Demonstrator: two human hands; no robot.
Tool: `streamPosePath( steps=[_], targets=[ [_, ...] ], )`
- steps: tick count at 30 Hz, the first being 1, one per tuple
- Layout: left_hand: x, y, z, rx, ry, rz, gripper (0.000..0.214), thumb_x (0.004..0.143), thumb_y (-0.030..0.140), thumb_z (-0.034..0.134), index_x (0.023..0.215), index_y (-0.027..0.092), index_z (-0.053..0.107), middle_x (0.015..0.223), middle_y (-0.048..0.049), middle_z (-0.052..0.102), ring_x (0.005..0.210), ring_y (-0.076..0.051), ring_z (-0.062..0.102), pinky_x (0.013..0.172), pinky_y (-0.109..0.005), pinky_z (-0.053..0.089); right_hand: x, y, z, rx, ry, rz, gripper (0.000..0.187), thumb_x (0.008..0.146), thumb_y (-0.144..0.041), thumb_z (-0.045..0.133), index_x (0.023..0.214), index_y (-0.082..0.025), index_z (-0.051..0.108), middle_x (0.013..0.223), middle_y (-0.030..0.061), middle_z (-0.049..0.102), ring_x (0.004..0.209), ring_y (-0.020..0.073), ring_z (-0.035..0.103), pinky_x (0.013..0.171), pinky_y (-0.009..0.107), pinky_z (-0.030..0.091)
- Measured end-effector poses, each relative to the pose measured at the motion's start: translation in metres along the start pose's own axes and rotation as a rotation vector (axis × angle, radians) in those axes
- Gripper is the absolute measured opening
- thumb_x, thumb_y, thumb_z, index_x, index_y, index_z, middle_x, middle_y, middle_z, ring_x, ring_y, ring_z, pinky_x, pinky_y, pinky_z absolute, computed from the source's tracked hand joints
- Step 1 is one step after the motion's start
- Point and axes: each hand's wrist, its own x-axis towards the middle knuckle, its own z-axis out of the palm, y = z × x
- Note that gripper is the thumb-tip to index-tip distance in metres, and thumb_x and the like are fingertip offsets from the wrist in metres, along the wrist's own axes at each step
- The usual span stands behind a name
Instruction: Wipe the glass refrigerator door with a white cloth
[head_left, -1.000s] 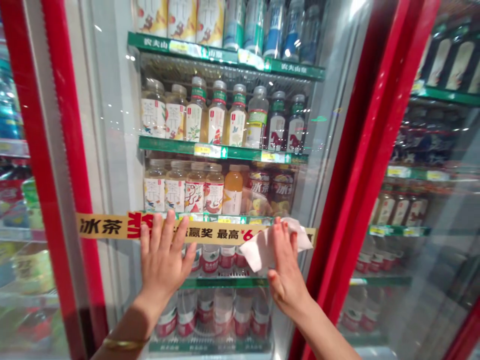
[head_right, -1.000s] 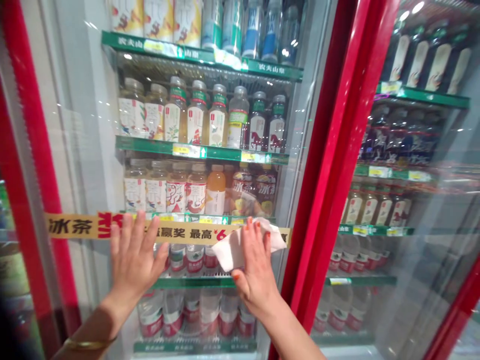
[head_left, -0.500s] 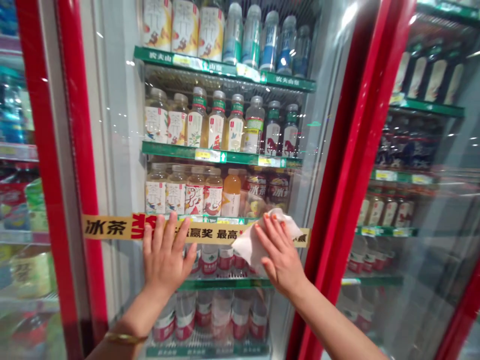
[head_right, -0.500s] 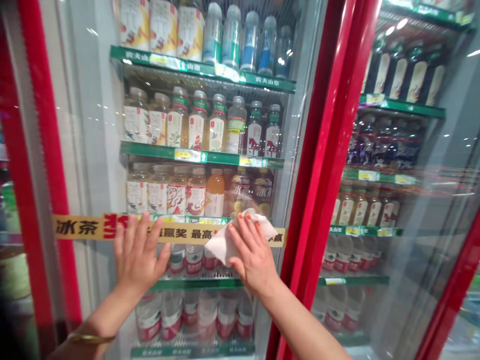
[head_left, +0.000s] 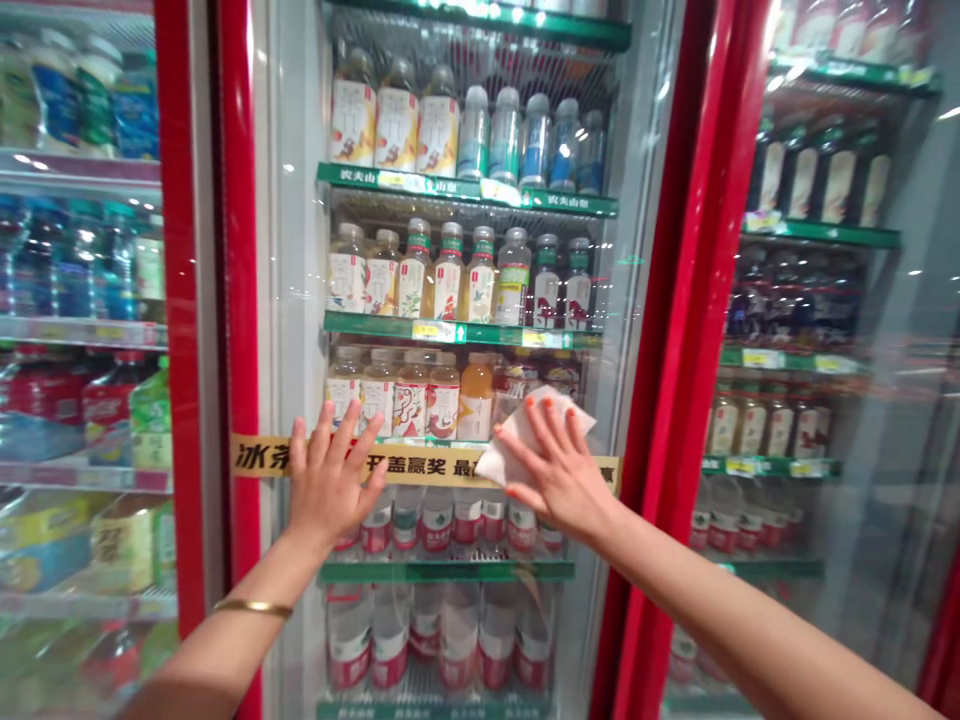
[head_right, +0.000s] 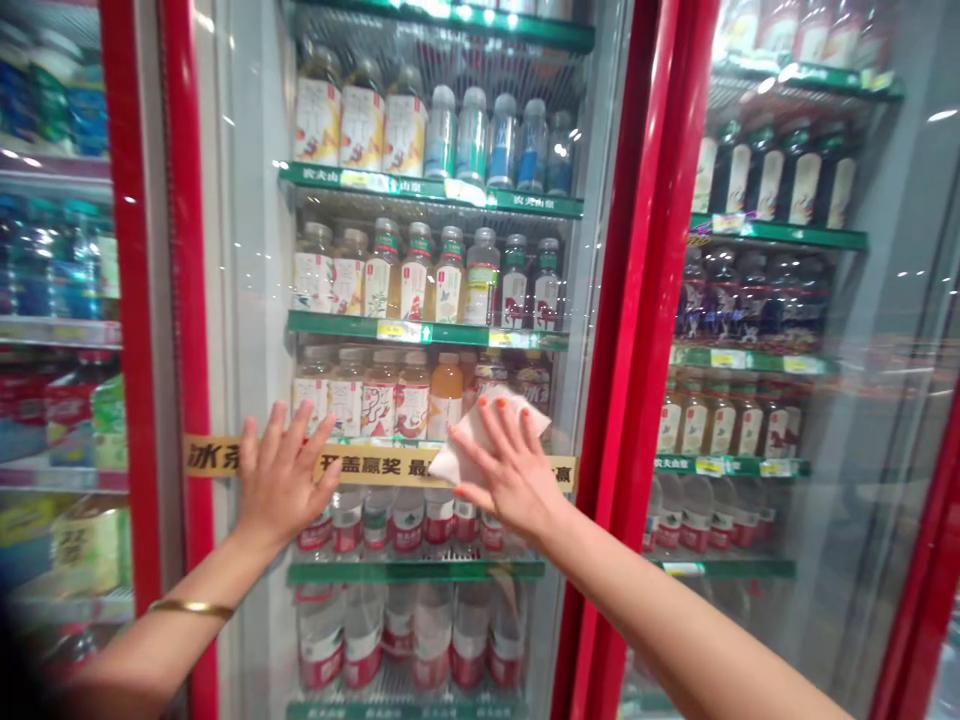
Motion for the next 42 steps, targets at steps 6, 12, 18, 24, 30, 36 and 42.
streamPosePath(
  steps=[6,12,18,24,30,36,42],
  targets=[
    [-0.003,0.003,0.002,0.014,0.022,0.015,0.089,0.103,0.034,0.066,0.178,0.044,0.021,0.186,-0.0022,0.027,0.177,-0.032,0.016,0.146,-0.061,0.007,0.082,0.033,-0.03,-0.033,0.239,0.445,0.085,0.115,-0.063,0.015,0.176,-0.018,-0.023,0.19,0.0165,0.0,0.178,0.0342,0.001,0.14,0.074,0.009],
    [-0.005,0.0,0.004,0.03,0.011,0.0,0.088,0.102,0.035,0.064,0.178,0.044,0.02,0.185,-0.0043,0.031,0.176,-0.035,0.02,0.144,-0.066,0.011,0.024,-0.012,0.001,0.082,-0.042,-0.078,0.073,0.109,-0.068,0.049,0.176,-0.044,0.032,0.187,-0.0039,0.03,0.174,0.0348,0.025,0.143,0.065,0.02],
    [-0.007,0.003,0.006,0.066,-0.034,-0.032,0.085,0.104,0.038,0.062,0.179,0.043,0.021,0.184,-0.0037,0.033,0.176,-0.034,0.02,0.144,-0.066,0.009,0.063,0.035,-0.034,-0.043,0.215,0.447,0.096,0.11,-0.076,0.036,0.18,-0.012,0.021,0.189,0.0223,-0.001,0.174,0.0522,-0.003,0.136,0.081,0.005],
    [-0.004,-0.003,-0.004,0.059,-0.002,-0.019,0.093,0.101,0.05,0.067,0.18,0.03,0.022,0.184,-0.0114,0.032,0.175,-0.033,0.024,0.144,-0.058,0.012,0.069,-0.023,-0.007,0.007,-0.016,-0.039,0.078,0.108,-0.064,0.058,0.177,-0.041,0.031,0.19,0.001,0.005,0.176,0.0434,0.001,0.14,0.076,0.006],
    [-0.002,-0.022,-0.007,0.1,-0.007,0.046,0.084,0.1,0.065,0.064,0.174,0.034,0.04,0.177,-0.0091,0.048,0.171,-0.034,0.034,0.144,-0.059,0.003,0.089,0.01,-0.025,-0.062,0.074,0.019,0.084,0.105,-0.077,0.051,0.177,-0.039,0.032,0.191,0.002,-0.001,0.176,0.0472,-0.002,0.138,0.082,0.004],
    [-0.005,-0.023,-0.007,0.065,0.024,0.05,0.087,0.101,0.059,0.067,0.177,0.04,0.03,0.175,-0.0066,0.052,0.173,-0.036,0.029,0.143,-0.067,0.004,0.102,-0.019,-0.01,-0.208,0.116,-0.043,0.094,0.103,-0.082,0.048,0.181,-0.038,0.018,0.192,0.007,-0.002,0.175,0.0518,-0.004,0.135,0.086,0.012],
    [0.047,-0.038,-0.023,0.008,0.084,0.151,0.077,0.1,0.053,0.068,0.172,0.046,0.039,0.165,-0.003,0.063,0.156,-0.03,0.054,0.139,-0.057,0.028,0.073,0.034,-0.031,-0.267,0.121,-0.015,0.09,0.106,-0.079,0.043,0.181,-0.045,0.008,0.191,0.0024,-0.01,0.175,0.0493,0.003,0.136,0.083,0.019]
  ],
)
